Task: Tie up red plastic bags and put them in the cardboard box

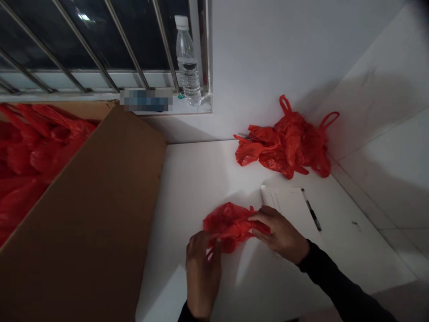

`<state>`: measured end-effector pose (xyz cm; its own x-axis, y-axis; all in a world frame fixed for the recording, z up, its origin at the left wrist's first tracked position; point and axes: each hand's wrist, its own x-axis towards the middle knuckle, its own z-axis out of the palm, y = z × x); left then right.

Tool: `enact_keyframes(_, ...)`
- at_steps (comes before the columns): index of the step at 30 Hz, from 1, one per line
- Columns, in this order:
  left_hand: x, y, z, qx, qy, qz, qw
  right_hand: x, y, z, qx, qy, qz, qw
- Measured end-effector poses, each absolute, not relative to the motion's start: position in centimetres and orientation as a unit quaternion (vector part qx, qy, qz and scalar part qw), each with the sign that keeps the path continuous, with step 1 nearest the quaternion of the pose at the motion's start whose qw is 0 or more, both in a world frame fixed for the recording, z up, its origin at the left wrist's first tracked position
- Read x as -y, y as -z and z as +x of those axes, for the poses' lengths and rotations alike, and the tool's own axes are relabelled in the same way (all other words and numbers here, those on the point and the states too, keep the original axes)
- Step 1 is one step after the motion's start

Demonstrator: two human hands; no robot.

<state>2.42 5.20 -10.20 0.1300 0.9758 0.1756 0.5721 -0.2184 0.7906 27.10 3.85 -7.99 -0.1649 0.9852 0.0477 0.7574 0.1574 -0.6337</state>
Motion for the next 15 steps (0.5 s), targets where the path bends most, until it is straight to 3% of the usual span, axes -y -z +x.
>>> enact_keyframes(5, -5.5, 8.9, 0.3, -0.613, -0.372, 0.629, 0.299, -3.1, 7.1, 27.8, 0.673, -0.263, -0.625, 0.296)
enact_keyframes(11, -4.5, 7.6, 2.8, -0.487, -0.350, 0.756, 0.263, -2.8, 6.4, 25.8, 0.690, -0.301, -0.591, 0.291)
enact_keyframes(15, -5.3, 7.9, 2.8, -0.503, -0.378, 0.731, 0.264, -2.6, 6.0, 25.6, 0.677, -0.305, -0.595, 0.307)
